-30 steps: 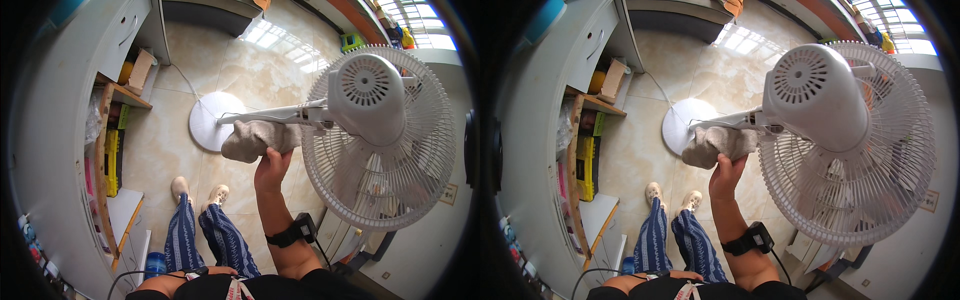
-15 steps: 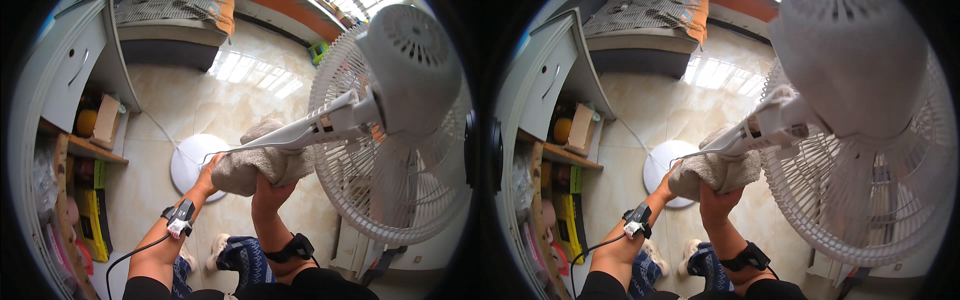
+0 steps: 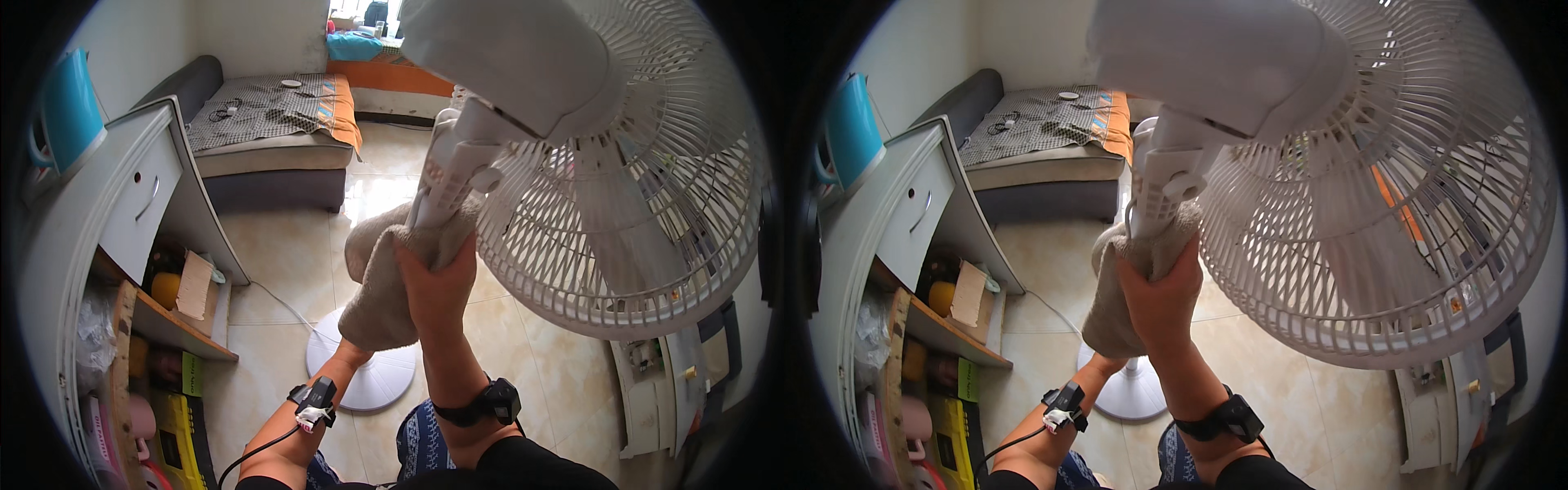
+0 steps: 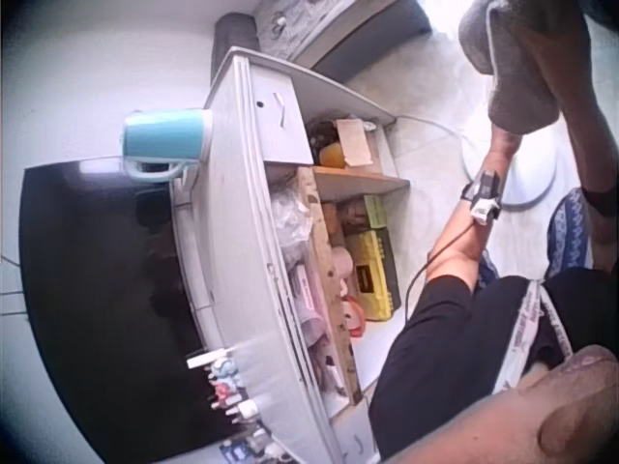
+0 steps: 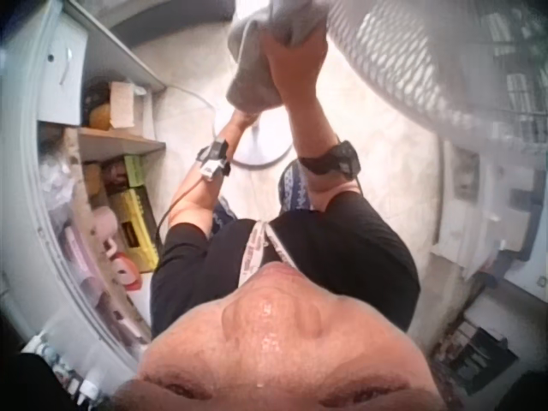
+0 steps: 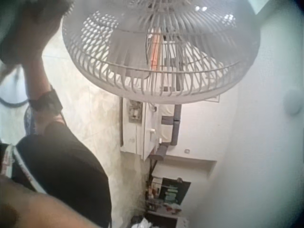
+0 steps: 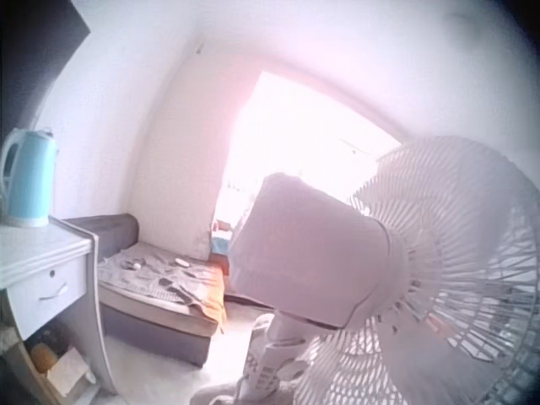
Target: The person wipes a standing fan with a cloth, cleaning the front grille, rear grille, neck, and base. The person rotates the fan head to reach different areas and finishes by moving away from the fan.
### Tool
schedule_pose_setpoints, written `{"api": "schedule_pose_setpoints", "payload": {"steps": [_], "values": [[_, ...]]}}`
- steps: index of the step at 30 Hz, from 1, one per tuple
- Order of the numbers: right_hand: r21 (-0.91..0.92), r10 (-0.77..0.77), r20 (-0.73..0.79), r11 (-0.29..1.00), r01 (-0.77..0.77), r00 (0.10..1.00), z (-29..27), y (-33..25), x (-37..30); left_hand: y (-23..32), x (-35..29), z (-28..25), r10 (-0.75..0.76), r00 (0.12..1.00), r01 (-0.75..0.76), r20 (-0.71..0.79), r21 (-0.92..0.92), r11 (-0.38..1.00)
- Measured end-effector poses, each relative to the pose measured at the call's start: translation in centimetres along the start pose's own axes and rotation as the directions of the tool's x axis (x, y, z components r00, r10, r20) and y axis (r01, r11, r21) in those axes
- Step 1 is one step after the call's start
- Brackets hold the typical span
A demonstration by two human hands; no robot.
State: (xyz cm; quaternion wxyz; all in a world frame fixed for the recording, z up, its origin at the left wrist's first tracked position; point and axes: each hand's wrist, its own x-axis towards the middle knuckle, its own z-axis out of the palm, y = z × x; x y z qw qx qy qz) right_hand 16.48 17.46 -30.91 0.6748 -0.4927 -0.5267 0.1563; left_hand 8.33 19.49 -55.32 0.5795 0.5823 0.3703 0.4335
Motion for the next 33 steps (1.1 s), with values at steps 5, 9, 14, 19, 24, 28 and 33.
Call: {"api": "schedule_pose_setpoints", "payload": {"steps": [5,9,14,19,24,28,33], "values": [[0.089,0.002,0.075,0.996,-0.009,0.997,-0.9,3.9,-1.5,-1.4,0.6,-0.3,-0.042,0.998,0.054,0.051,-0.279,0.959],[0.195,0.092,0.249,0.97,-0.143,0.964,-1.8,9.2,-4.7,-2.4,1.0,-0.6,-0.044,0.993,0.067,0.108,-0.223,0.973],[0.176,0.177,0.327,0.954,-0.243,0.928,-1.9,15.7,-8.5,-3.1,0.5,-1.7,-0.075,0.986,0.098,0.15,-0.153,0.983],[-0.026,0.168,0.262,0.986,-0.167,0.951,-1.5,19.3,-12.0,-3.2,-0.7,-2.3,-0.106,0.992,0.118,0.073,-0.187,0.975],[-0.02,0.121,0.209,0.993,-0.119,0.97,-1.6,16.5,-10.6,-2.1,-0.9,-2.8,-0.178,0.983,0.119,-0.054,-0.555,0.823],[-0.035,0.022,0.129,0.999,-0.018,0.991,-1.4,11.8,-7.3,0.2,-1.0,-3.0,-0.154,0.974,0.051,-0.168,-0.499,0.865],[-0.098,-0.163,-0.015,0.982,0.161,0.987,-0.1,6.1,-2.3,6.4,-0.8,-2.9,0.153,0.961,-0.238,-0.229,-0.411,0.88]]}}
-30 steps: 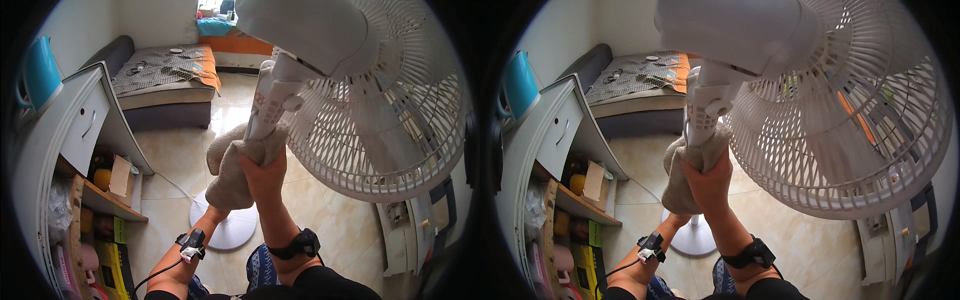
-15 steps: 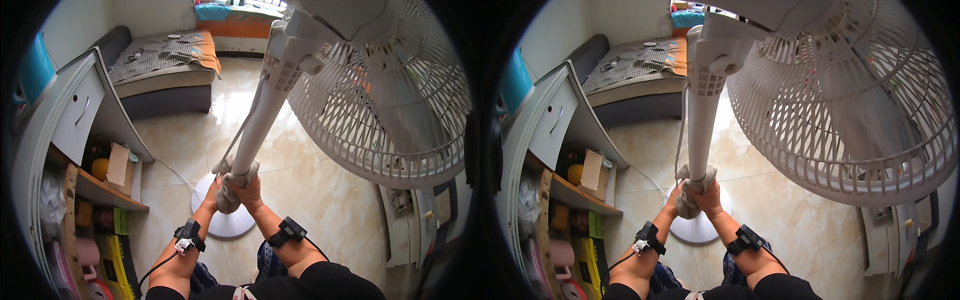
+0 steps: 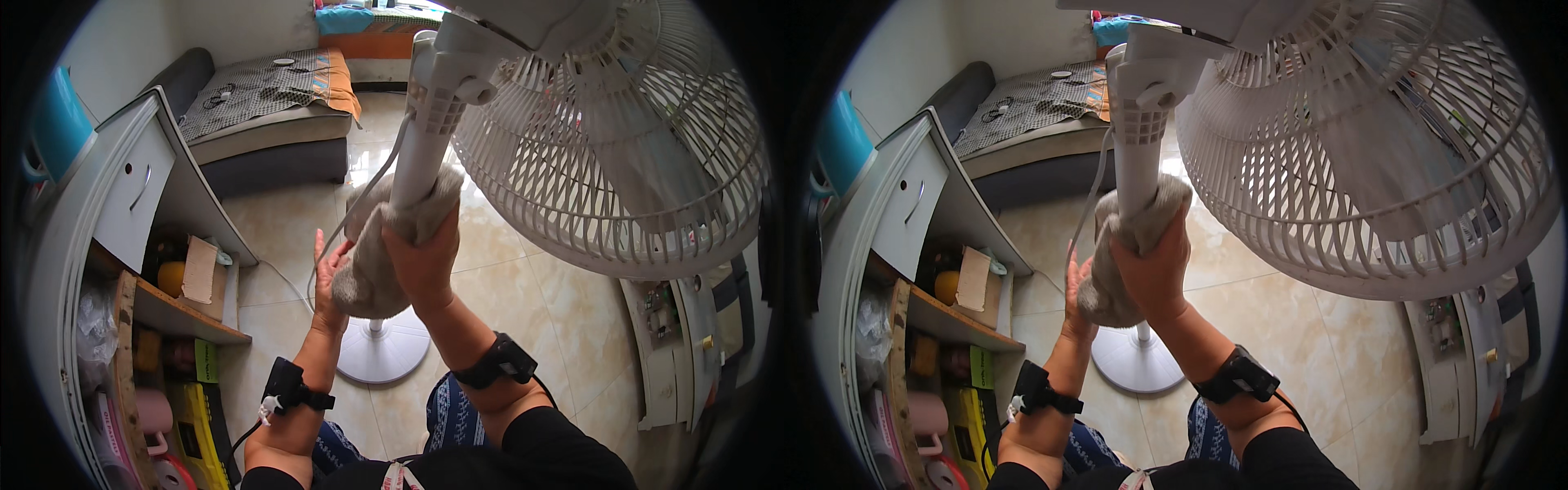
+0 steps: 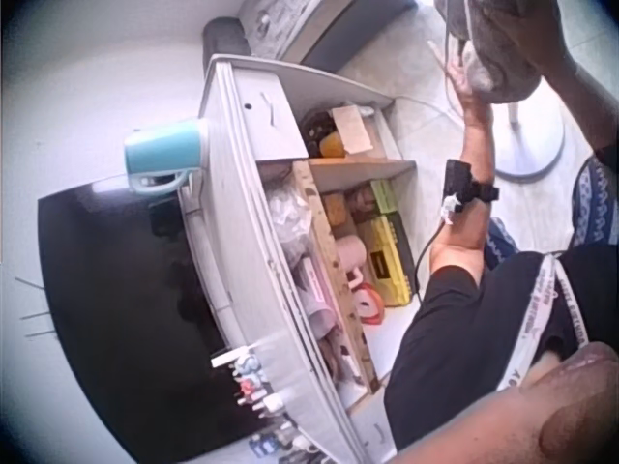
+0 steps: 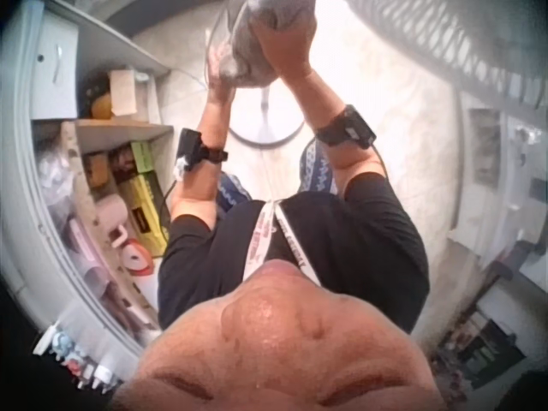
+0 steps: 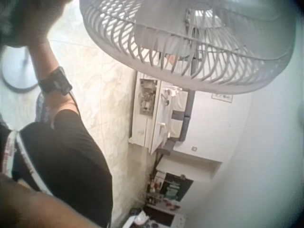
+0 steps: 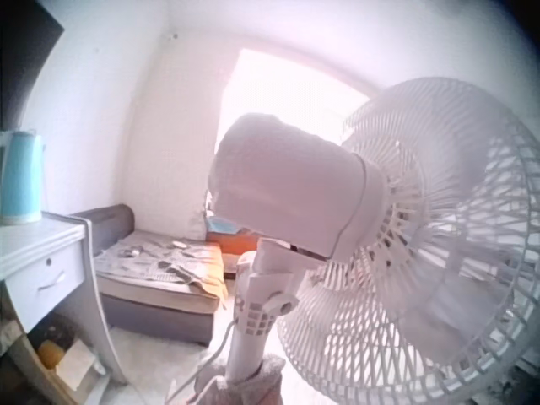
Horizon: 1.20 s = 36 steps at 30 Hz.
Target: The person wipes a standing fan with a cloth, cleaning the front grille, rear grille, neck, and base. The person rotates the fan head to reach different areas and finishes by moving away from the fan.
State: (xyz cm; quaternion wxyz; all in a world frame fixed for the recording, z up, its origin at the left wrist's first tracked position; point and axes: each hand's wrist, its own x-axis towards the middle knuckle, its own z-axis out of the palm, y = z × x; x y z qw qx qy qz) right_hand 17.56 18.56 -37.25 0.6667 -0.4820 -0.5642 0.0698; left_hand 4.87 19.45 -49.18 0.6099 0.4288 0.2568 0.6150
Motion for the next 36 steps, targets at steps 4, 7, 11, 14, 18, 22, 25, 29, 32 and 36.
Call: {"api": "schedule_pose_setpoints", "payload": {"steps": [4,7,11,14,18,22,25,29,32,36], "values": [[0.091,0.03,-0.056,0.996,-0.025,0.998,0.8,-3.2,4.0,4.7,0.8,3.8,0.099,0.995,-0.093,0.024,-0.198,0.976],[0.123,0.069,-0.055,0.99,-0.062,0.996,1.6,-4.1,5.0,6.1,1.9,6.2,0.309,0.945,-0.259,0.106,-0.331,0.907],[0.082,0.081,0.004,0.993,-0.081,0.997,1.7,-2.8,3.2,5.8,3.2,5.8,0.086,0.98,-0.077,0.177,-0.06,0.995],[0.102,0.133,0.03,0.986,-0.135,0.991,1.0,-0.2,0.7,3.2,3.0,4.7,0.048,0.962,-0.063,0.268,0.049,0.997],[0.12,0.219,0.044,0.967,-0.223,0.975,0.6,3.5,-3.5,-1.8,0.9,3.2,0.132,0.968,-0.195,0.214,0.31,0.93],[0.117,0.323,0.124,0.934,-0.337,0.938,0.5,7.7,-8.4,-6.0,-1.2,0.3,-0.01,0.981,-0.042,0.191,0.266,0.963],[0.104,0.395,0.193,0.902,-0.419,0.898,1.4,11.6,-12.7,-8.7,-2.7,-2.4,-0.042,0.989,-0.011,0.141,0.355,0.935],[-0.045,0.5,0.206,0.863,-0.502,0.841,1.7,17.7,-18.7,-12.9,-4.8,-6.6,-0.198,0.973,0.095,0.122,0.567,0.818],[-0.095,0.675,0.213,0.734,-0.672,0.707,2.3,21.7,-23.0,-16.4,-6.0,-9.3,-0.377,0.922,0.172,0.089,0.778,0.604],[-0.135,0.706,0.405,0.675,-0.726,0.581,2.6,25.7,-25.9,-19.9,-7.1,-11.2,-0.615,0.785,0.272,-0.076,0.934,0.233]]}}
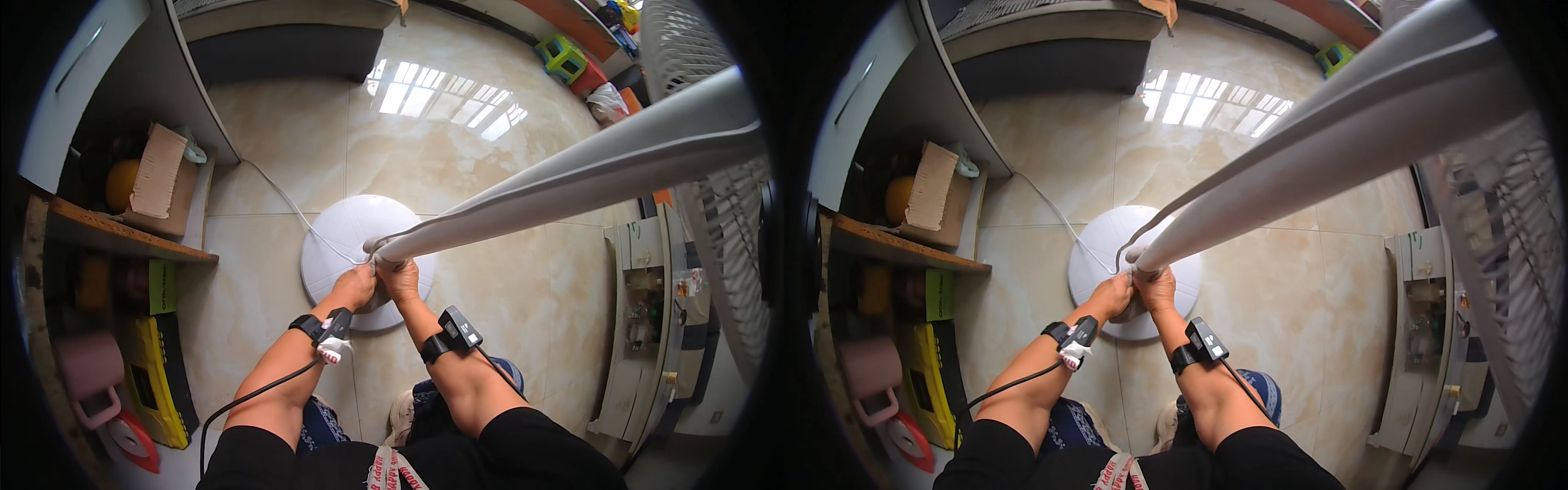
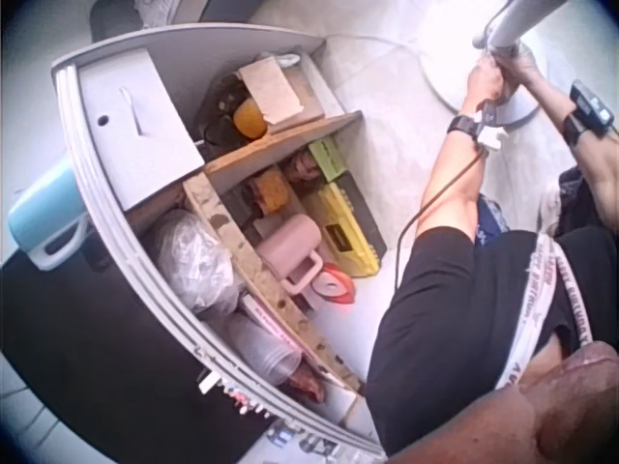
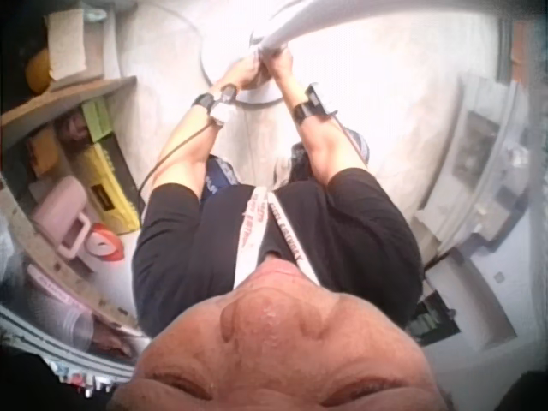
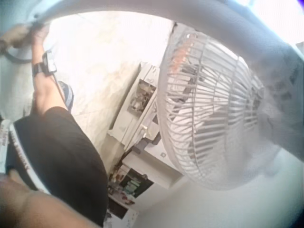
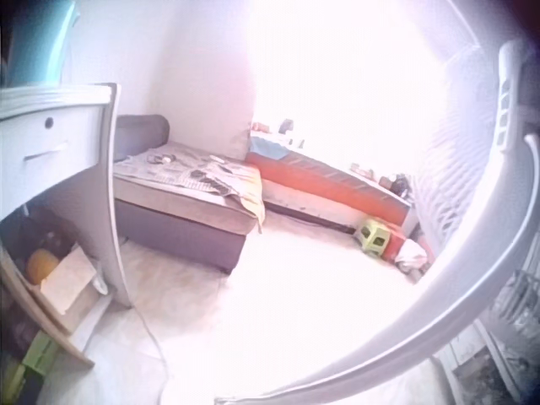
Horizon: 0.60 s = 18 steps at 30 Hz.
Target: The person wipes a standing fan with a cloth, cleaning the front grille, rear grille, neck, and base. The person rotates the fan head to reach different areas and finishes by moving away from the fan.
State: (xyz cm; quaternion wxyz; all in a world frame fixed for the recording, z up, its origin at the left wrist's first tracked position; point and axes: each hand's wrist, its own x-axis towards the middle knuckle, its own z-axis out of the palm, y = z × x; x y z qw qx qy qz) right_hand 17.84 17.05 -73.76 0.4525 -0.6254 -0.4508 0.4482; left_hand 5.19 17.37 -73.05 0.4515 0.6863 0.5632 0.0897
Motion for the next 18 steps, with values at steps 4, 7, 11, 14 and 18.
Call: {"api": "schedule_pose_setpoints", "payload": {"steps": [4,7,11,14,18], "values": [[-0.18,0.094,-0.046,0.978,-0.101,0.995,-0.2,2.5,0.5,-0.2,0.7,1.4,-0.173,0.985,0.172,-0.005,0.112,0.979],[-0.124,0.085,-0.025,0.988,-0.087,0.996,-0.2,4.0,0.7,0.0,0.5,1.1,-0.241,0.97,0.243,-0.036,0.168,0.955],[-0.029,0.237,0.039,0.971,-0.236,0.971,-0.1,6.5,1.1,-1.2,-0.1,0.7,-0.305,0.944,0.327,-0.127,0.214,0.921],[-0.246,0.296,-0.069,0.92,-0.304,0.953,0.1,8.3,1.3,-3.2,0.3,1.8,-0.379,0.925,0.378,0.011,0.035,0.925],[-0.012,0.409,0.18,0.91,-0.414,0.895,0.5,9.1,1.7,-6.1,0.7,4.4,-0.374,0.911,0.41,0.175,-0.29,0.864]]}}
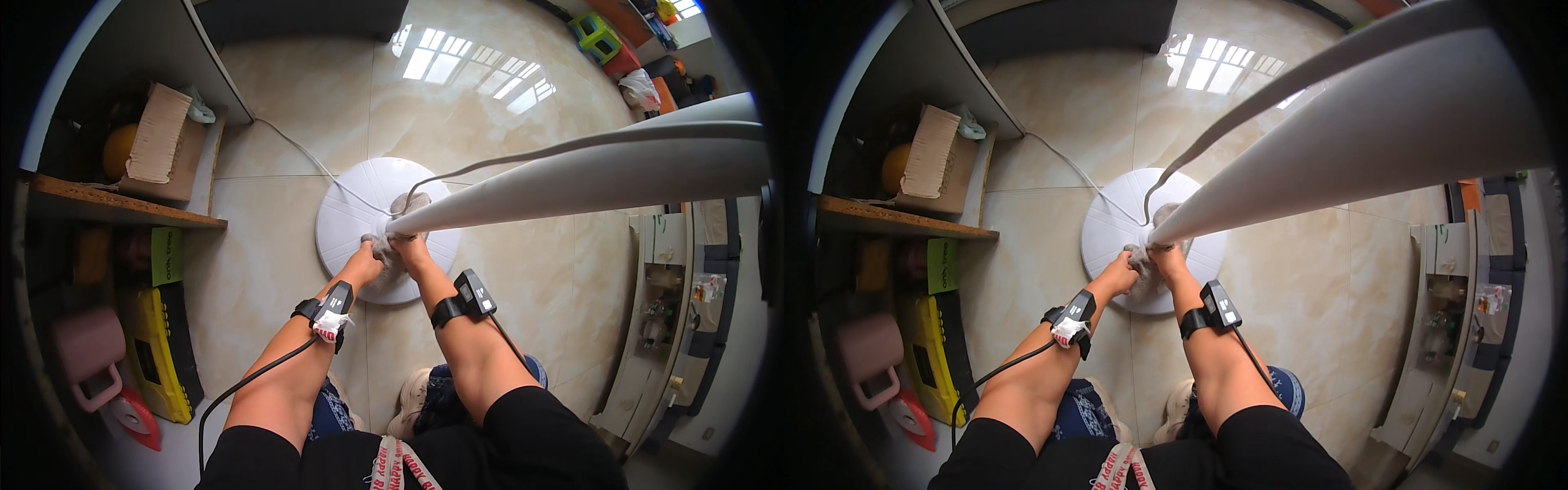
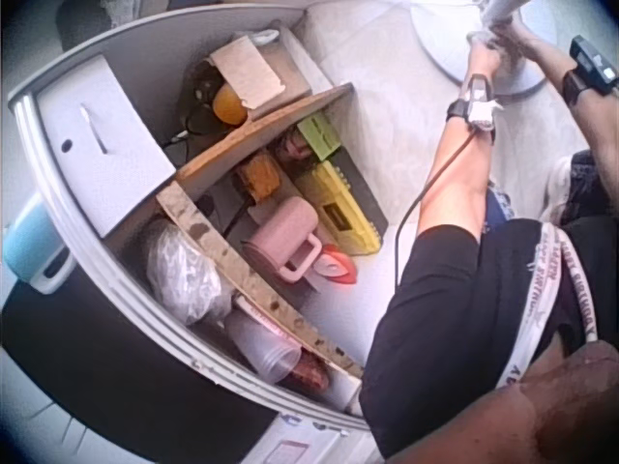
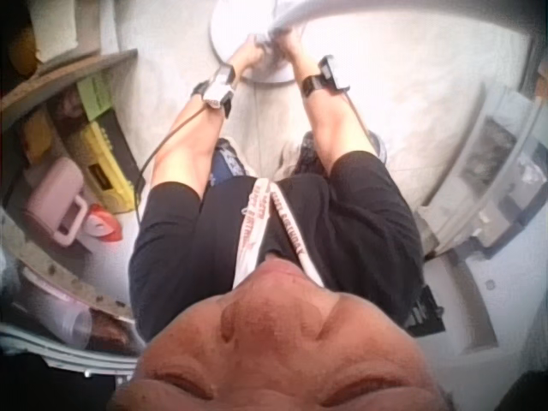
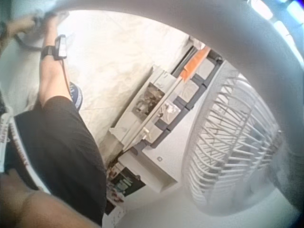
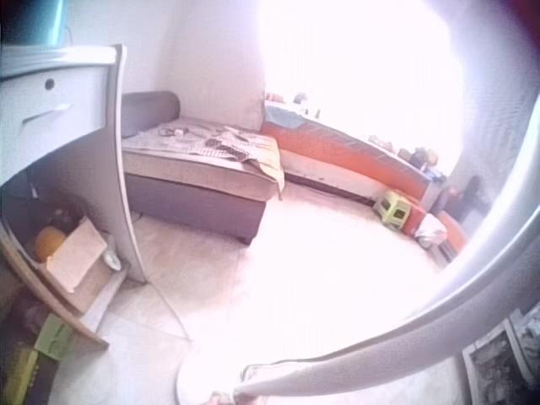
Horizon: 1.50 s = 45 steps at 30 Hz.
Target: The person wipes a standing fan with a cloth, cleaning the front grille, rear grille, neck, and base. The person rotates the fan head to reach different areas and finishes by moving away from the fan.
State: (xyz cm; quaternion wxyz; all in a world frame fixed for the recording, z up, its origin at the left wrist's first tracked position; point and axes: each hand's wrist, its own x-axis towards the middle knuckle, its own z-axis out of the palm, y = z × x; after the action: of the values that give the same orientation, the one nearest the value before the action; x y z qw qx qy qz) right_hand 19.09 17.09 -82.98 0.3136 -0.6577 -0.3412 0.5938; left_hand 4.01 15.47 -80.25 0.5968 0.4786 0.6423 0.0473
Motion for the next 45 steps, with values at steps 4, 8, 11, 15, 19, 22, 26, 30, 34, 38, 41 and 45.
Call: {"api": "schedule_pose_setpoints", "payload": {"steps": [4,8,11,15,19,22,26,30,34,38,41,45], "values": [[0.469,0.252,0.163,0.831,-0.299,0.954,0.4,-2.0,-1.4,-0.5,0.1,-0.5,0.002,0.999,0.01,0.046,-0.268,0.963],[0.595,0.09,0.118,0.791,-0.143,0.989,0.8,-5.7,-5.1,2.2,-1.9,-1.5,0.099,0.988,-0.073,0.12,-0.205,0.976],[0.62,0.066,0.097,0.777,-0.112,0.993,0.8,-9.0,-7.7,4.7,-3.4,-1.3,0.388,0.922,-0.375,-0.001,-0.258,0.89],[0.581,-0.15,0.18,0.814,0.018,0.972,-1.4,-13.7,-12.3,6.5,-3.6,-1.1,0.464,0.879,-0.476,-0.108,-0.231,0.848],[-0.03,-0.382,-0.223,0.922,0.385,0.897,-4.1,-20.8,-17.4,6.8,-2.1,-1.4,0.515,0.828,-0.55,-0.223,-0.137,0.824],[-0.172,-0.86,-0.224,0.498,0.85,0.458,-4.1,-25.9,-19.3,6.6,-0.7,-0.9,0.546,0.803,-0.59,-0.238,-0.191,0.785],[0.087,-0.858,-0.235,0.45,0.889,0.457,-1.9,-28.9,-17.3,6.2,0.3,-0.1,0.537,0.804,-0.579,-0.254,-0.137,0.803],[-0.046,-0.893,-0.275,0.383,0.922,0.357,-0.9,-28.9,-16.3,6.4,0.0,-0.5,0.61,0.756,-0.653,-0.238,-0.34,0.677],[-0.043,-0.876,-0.34,0.379,0.924,0.344,-1.4,-28.7,-16.3,8.1,-1.7,-2.1,0.597,0.78,-0.625,-0.189,-0.177,0.76],[0.051,-0.881,-0.308,0.363,0.931,0.36,-1.4,-28.8,-16.2,12.1,-4.0,-4.3,0.6,0.797,-0.451,-0.069,-0.728,0.516],[-0.017,-0.88,-0.306,0.387,0.922,0.364,-1.4,-28.8,-16.5,15.7,-7.2,-4.8,0.656,0.676,-0.677,-0.335,-0.634,0.374],[-0.151,-0.914,-0.215,0.379,0.913,0.344,-2.3,-28.7,-17.5,21.2,-11.8,-4.2,0.58,0.681,-0.47,-0.446,-0.874,-0.12]]}}
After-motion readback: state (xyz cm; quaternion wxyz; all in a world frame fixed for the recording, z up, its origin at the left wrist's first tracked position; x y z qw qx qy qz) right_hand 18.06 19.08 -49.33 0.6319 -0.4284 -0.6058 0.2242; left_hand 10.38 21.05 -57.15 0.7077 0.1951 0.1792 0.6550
